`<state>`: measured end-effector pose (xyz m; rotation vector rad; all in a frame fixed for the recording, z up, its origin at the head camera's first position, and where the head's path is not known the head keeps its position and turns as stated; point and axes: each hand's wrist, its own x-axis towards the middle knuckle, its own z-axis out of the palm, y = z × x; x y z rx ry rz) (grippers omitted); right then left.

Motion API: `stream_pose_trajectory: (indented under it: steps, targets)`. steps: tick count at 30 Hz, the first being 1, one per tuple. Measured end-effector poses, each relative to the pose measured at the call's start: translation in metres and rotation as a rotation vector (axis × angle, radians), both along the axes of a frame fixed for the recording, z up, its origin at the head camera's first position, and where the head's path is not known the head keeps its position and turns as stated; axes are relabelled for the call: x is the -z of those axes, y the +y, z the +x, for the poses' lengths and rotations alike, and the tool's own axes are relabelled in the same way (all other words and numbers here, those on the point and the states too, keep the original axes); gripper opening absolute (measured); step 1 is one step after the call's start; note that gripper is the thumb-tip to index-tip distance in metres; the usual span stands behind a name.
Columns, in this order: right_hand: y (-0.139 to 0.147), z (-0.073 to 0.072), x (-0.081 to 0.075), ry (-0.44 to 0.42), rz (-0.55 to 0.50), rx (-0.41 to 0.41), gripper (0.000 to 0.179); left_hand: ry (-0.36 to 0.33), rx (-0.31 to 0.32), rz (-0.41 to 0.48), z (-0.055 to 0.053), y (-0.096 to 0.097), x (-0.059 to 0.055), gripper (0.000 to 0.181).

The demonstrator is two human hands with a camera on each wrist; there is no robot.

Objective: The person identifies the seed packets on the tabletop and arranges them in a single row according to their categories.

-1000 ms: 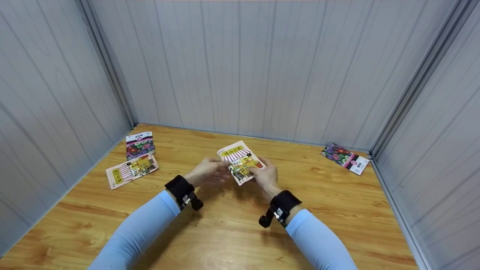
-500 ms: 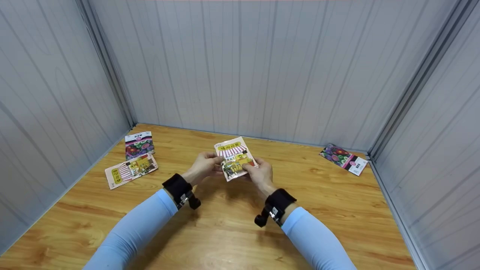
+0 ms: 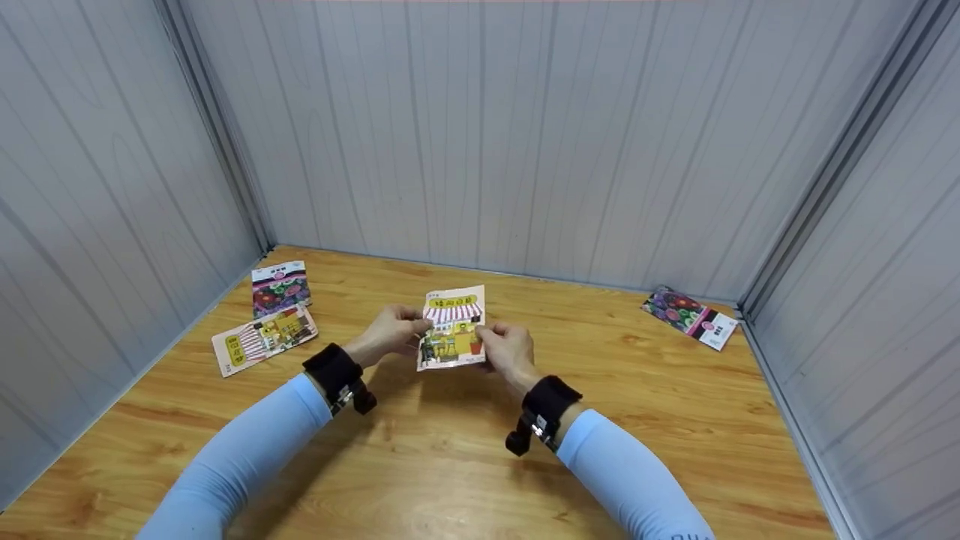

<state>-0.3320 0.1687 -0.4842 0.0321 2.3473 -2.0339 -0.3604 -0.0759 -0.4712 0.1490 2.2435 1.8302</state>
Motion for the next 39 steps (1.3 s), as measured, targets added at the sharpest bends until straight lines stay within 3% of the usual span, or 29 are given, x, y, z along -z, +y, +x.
stream_pose_trajectory:
  steps: [4, 10, 16, 21, 28, 32, 35, 36, 39]
  targets:
    - [-0.005, 0.004, 0.002, 0.062, 0.154, -0.051, 0.025, 0.012, 0.018, -0.072, 0.0, -0.013, -0.004, 0.024]
    - [-0.017, 0.009, 0.007, 0.126, 0.305, -0.16, 0.024, 0.05, 0.073, -0.244, 0.002, -0.033, -0.01, 0.02]
    - [-0.034, 0.012, 0.013, 0.151, 0.51, -0.247, 0.032, 0.084, 0.067, -0.4, 0.006, -0.052, -0.007, 0.017]
    - [-0.045, 0.013, 0.019, 0.149, 0.562, -0.298, 0.036, 0.047, 0.063, -0.501, 0.008, -0.062, -0.004, 0.014]
    - [-0.057, 0.01, 0.024, 0.123, 0.641, -0.358, 0.035, 0.066, 0.09, -0.694, 0.011, -0.065, -0.002, 0.015]
    - [-0.061, 0.008, 0.026, 0.102, 0.69, -0.393, 0.033, 0.052, 0.084, -0.746, 0.012, -0.062, 0.001, 0.024]
    - [-0.063, 0.008, 0.028, 0.084, 0.697, -0.411, 0.031, 0.052, 0.076, -0.778, 0.01, -0.06, 0.005, 0.028]
    - [-0.064, 0.008, 0.028, 0.078, 0.7, -0.416, 0.031, 0.094, 0.082, -0.781, -0.001, -0.064, 0.02, 0.029]
    - [-0.066, 0.008, 0.029, 0.058, 0.714, -0.437, 0.031, 0.131, 0.087, -0.832, -0.016, -0.067, 0.036, 0.027]
